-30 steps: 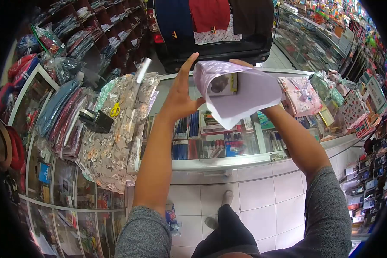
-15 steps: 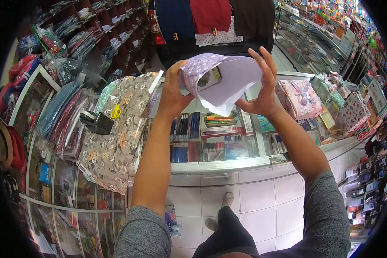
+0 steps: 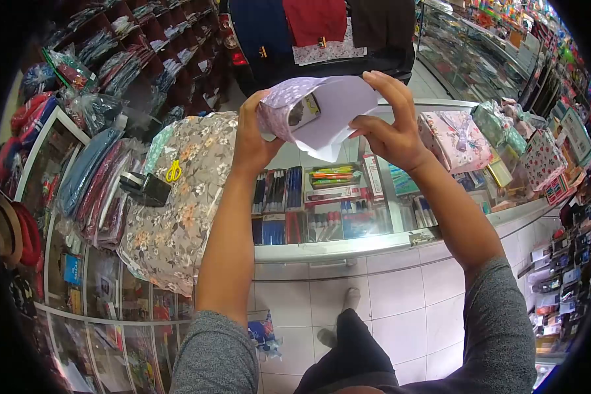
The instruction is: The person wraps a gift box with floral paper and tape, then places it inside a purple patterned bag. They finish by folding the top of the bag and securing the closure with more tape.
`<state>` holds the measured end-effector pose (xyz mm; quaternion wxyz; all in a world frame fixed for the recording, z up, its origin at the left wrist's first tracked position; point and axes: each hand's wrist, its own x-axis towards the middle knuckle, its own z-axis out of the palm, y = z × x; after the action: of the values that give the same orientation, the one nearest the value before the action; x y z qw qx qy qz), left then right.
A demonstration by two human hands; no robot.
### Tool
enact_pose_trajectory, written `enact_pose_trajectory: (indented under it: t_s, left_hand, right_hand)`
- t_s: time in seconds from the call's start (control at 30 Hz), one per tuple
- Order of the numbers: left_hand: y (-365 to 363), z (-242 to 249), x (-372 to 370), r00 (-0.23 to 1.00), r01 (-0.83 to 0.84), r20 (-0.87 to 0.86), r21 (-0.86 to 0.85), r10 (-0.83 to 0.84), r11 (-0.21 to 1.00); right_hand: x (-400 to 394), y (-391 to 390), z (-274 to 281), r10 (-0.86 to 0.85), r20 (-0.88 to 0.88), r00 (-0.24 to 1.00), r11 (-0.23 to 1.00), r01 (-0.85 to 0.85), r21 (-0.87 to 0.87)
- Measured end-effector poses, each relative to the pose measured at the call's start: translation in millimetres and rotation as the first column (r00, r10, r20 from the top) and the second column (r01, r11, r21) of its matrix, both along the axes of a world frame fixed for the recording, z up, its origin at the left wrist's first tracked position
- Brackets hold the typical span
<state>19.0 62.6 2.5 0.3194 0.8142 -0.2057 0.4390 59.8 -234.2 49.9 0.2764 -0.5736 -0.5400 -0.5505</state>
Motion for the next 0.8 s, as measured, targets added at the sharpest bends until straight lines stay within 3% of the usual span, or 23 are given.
enact_pose_trajectory:
  t_s: [0.4, 0.47, 0.5, 0.6, 0.67, 0.77, 0.8]
  left_hand:
    - [-6, 1, -7, 0.999, -0.013, -0.044, 0.012, 0.013, 1.0]
    - [-7, 5, -7, 1.0, 0.003, 0.015, 0.022, -0.003, 1.0]
    - [-11, 2, -1, 0.988, 0.12, -0.069, -0.247, -0.141, 0.962]
    - [-5, 1, 1, 0.991, 0.037, 0.128, -0.006, -0.036, 0.999]
    - [-9, 2, -4, 0.982, 0.145, 0.129, -0.035, -0.14, 0.989]
    - [-9, 0, -4, 0.989, 0.111, 0.095, 0.008, -0.111, 0.994]
    - [18, -36, 27, 0.955, 0.174, -0.193, -0.25, -0.225, 0.952]
  right_hand:
    - [-5, -6, -9, 0.071, -0.034, 0.997, 0.994, -0.074, -0.076]
    - [-2, -3, -11, 0.146, -0.044, 0.988, 0.988, -0.144, 0.054]
    - [4, 2, -15, 0.226, -0.033, 0.974, 0.959, -0.217, 0.18]
    - [13, 1, -18, 0.195, -0.161, 0.967, 0.949, -0.145, 0.28]
    - [19, 4, -26, 0.092, -0.233, 0.968, 0.973, -0.038, 0.227]
    - [20, 7, -34, 0.131, -0.329, 0.935, 0.983, -0.08, 0.165]
    - [23, 8, -37, 0.156, -0.386, 0.909, 0.985, -0.112, 0.133]
